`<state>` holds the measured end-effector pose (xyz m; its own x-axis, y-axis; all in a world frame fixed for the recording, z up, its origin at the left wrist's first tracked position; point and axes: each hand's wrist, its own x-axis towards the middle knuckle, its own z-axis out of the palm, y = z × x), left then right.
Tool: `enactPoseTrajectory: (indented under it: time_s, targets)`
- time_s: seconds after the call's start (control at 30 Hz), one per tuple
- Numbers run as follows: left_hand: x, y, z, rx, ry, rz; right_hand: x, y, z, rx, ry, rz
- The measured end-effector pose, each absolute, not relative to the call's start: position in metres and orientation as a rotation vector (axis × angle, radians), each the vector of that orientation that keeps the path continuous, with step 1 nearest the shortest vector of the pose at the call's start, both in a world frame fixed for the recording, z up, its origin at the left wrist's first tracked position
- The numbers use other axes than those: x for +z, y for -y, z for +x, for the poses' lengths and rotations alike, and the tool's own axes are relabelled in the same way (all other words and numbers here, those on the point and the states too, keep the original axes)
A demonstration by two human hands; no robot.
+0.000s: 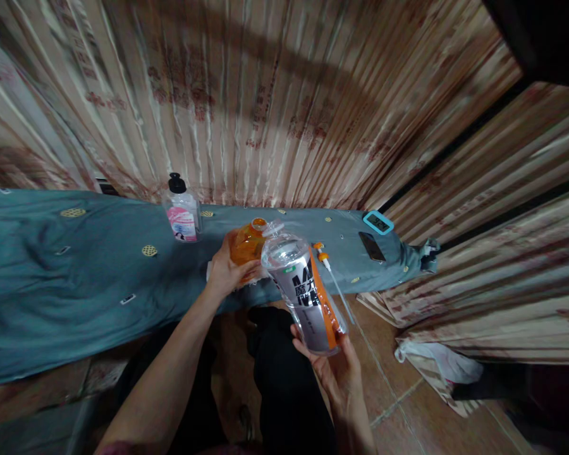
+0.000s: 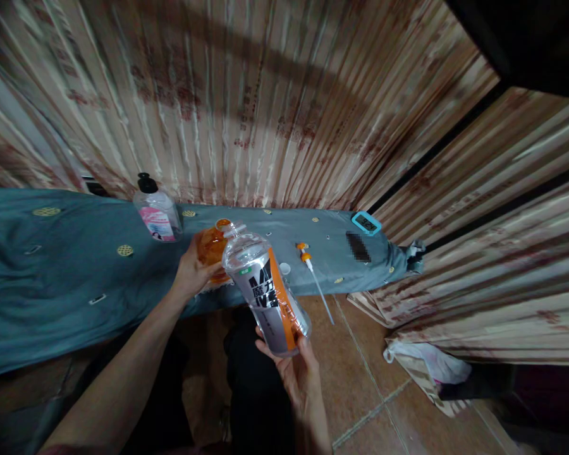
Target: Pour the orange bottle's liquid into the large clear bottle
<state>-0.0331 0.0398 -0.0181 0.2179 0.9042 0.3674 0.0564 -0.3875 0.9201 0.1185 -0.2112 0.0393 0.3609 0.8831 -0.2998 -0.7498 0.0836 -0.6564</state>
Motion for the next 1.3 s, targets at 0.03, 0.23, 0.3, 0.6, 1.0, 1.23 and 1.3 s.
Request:
enactPoseTrajectory:
  time_s: [0.03,0.23,0.3,0.6,1.0,1.23,1.3]
  targets:
    - [-0.019,-0.04,-0.033,1.276,-0.899,1.649,0.039,0.212,0.119,1.241,0.203,-0.829]
    - [-0.018,-0.039,-0.033,1.271,-0.886,1.625,0.041,0.219,0.119,1.29,0.219,-0.785]
    - [-0.016,-0.038,-0.034,1.27,-0.874,1.623,0.042,0.219,0.118,1.298,0.215,-0.777]
    - [-0.011,-0.036,-0.034,1.265,-0.88,1.626,0.036,0.226,0.118,1.325,0.211,-0.715]
    - [-0.008,-0.034,-0.033,1.228,-0.888,1.624,0.031,0.231,0.119,1.281,0.293,-0.788]
    - [-0.009,-0.034,-0.031,1.226,-0.887,1.612,0.05,0.234,0.112,1.219,0.243,-0.942]
    - [-0.01,-0.034,-0.03,1.223,-0.884,1.599,0.05,0.235,0.112,1.215,0.265,-0.964]
